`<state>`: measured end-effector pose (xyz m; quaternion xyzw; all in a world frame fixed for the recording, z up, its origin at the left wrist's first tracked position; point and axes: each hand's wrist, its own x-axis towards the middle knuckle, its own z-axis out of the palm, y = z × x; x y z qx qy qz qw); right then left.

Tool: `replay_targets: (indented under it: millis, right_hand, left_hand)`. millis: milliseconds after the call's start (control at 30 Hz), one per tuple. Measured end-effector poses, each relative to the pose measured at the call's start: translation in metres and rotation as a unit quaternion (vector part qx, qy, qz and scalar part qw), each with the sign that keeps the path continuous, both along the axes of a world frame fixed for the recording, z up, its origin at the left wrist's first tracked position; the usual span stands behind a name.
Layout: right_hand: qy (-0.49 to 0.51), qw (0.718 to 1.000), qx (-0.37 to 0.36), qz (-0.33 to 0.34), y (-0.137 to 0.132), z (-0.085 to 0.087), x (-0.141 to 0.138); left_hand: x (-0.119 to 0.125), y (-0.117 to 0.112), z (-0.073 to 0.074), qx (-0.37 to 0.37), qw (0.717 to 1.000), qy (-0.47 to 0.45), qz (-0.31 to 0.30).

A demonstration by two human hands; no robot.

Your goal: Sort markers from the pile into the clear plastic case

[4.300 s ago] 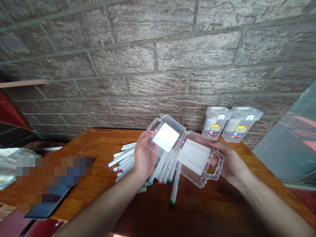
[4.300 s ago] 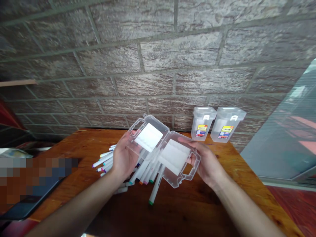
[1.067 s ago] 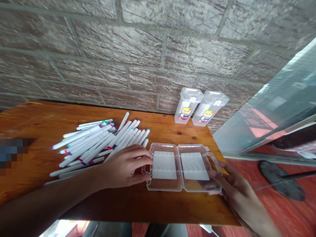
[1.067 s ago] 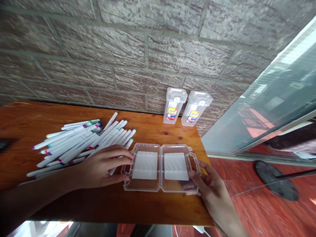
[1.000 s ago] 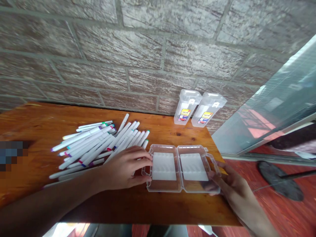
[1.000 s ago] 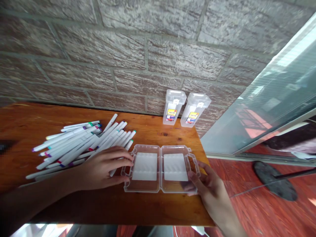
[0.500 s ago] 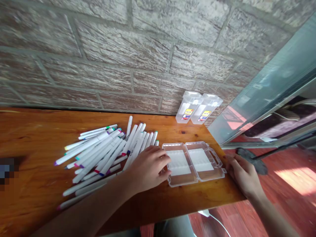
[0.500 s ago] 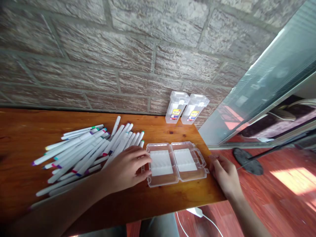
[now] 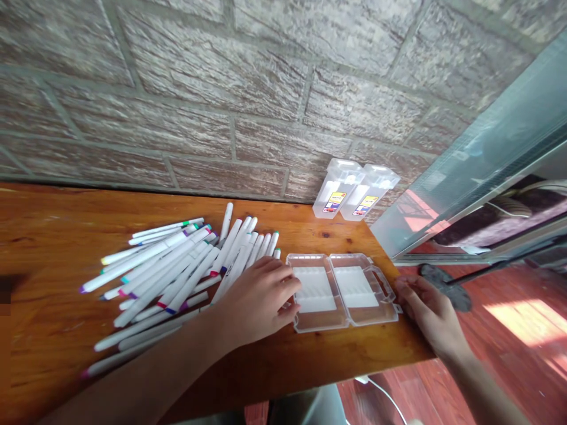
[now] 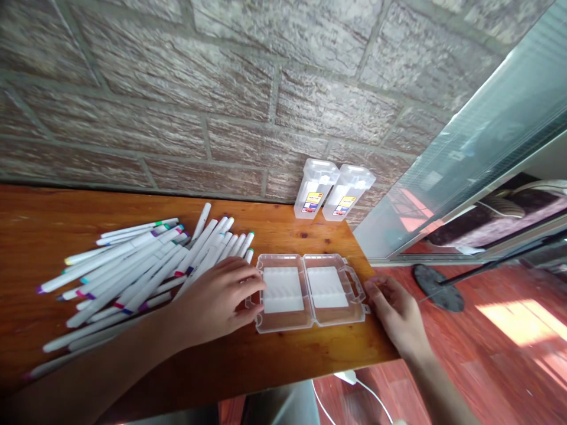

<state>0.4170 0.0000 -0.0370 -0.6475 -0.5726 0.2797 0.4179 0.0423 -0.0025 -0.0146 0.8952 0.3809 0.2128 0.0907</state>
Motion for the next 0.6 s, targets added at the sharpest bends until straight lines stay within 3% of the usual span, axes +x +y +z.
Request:
replay_targets:
  millis: [200,433,600]
  right_hand:
    - [-0.062,0.995,-0.019,0.073,0.000,-0.002,0.004]
    - [-0.063,0.995,-0.020,0.075,0.006,-0.006,0.006]
    - [-0.031,0.999,0.029,0.023,0.008,-0.003,0.003]
  left_hand:
    - [0.000,-0.002,0.004,0.014,1.000,0.012,-0.004]
    - [-0.002,-0.002,0.007,0.015,1.000,0.007,-0.001]
    - [-0.009,0.000,0.014,0.026,0.999,-0.030,0.013]
